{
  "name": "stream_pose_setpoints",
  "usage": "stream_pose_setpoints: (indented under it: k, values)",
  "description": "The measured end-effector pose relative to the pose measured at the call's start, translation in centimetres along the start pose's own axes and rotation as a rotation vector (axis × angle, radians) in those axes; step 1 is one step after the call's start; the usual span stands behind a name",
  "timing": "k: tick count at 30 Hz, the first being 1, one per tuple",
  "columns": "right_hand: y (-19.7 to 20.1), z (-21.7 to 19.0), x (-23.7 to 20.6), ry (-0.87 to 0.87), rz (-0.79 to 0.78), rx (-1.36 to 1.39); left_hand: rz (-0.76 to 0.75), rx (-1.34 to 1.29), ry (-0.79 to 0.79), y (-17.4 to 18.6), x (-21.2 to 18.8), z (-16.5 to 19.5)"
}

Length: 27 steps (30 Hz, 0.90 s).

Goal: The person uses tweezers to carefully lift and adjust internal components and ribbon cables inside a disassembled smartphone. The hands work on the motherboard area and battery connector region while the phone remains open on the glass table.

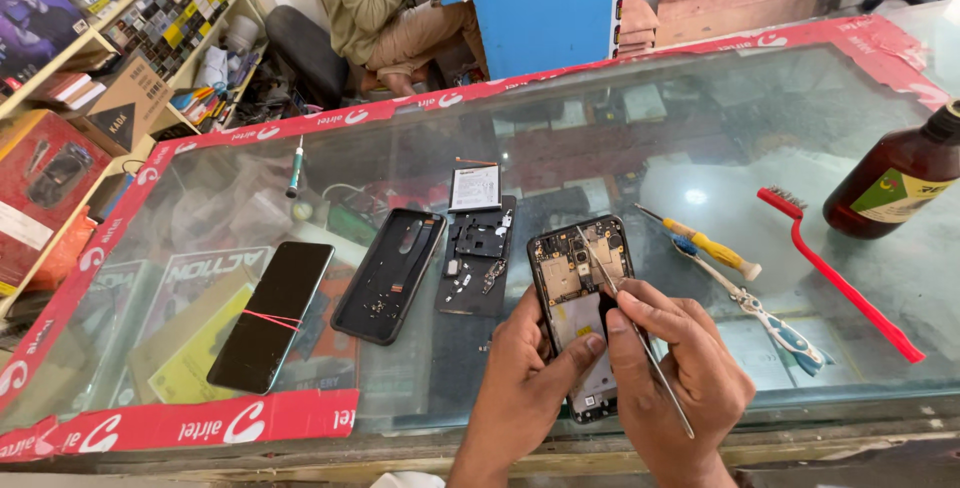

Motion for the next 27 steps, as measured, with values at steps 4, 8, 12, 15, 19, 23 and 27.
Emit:
stream_pose_setpoints:
  k: [4, 8, 12, 15, 19, 23, 27]
  values:
    - [0.0, 0.0, 0.0, -0.007, 0.002, 0.001, -0.006, -0.026, 0.003, -0.1, 0.1, 0.0]
    - [0.1, 1.0, 0.0, -0.125, 0.016, -0.032, -0.008, -0.027, 0.000, -0.1, 0.1, 0.1]
    - [0.0, 0.2, 0.0, -0.016, 0.005, 0.031, -0.008, -0.026, -0.001, -0.1, 0.1, 0.1]
    - [0.0, 0.9, -0.1, -0.076, 0.004, 0.009, -0.004, -0.031, -0.002, -0.1, 0.0, 0.1]
    - [0.3, 2.5, -0.8, -0.239, 0.037, 0.186, -0.013, -0.026, -0.034, -0.1, 0.1, 0.1]
    - [0.5, 3.6, -1.4, -0.318, 0.031, 0.244, -0.006, -0.066, 0.006, -0.2, 0.1, -0.5]
    - [0.3, 2.2, -1.3, -0.148, -0.038, 0.299, 0.001, -0.001, -0.035, 0.0, 0.1, -0.3]
Point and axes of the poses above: each hand's wrist, its own x-axis towards the middle knuckle, its own y-axis out of the back of the hand, z = x × y, the point moved 8 cm from there along x, towards the middle knuckle, and after that the axes turned 4 degrees about z, right-handed, at the moved point
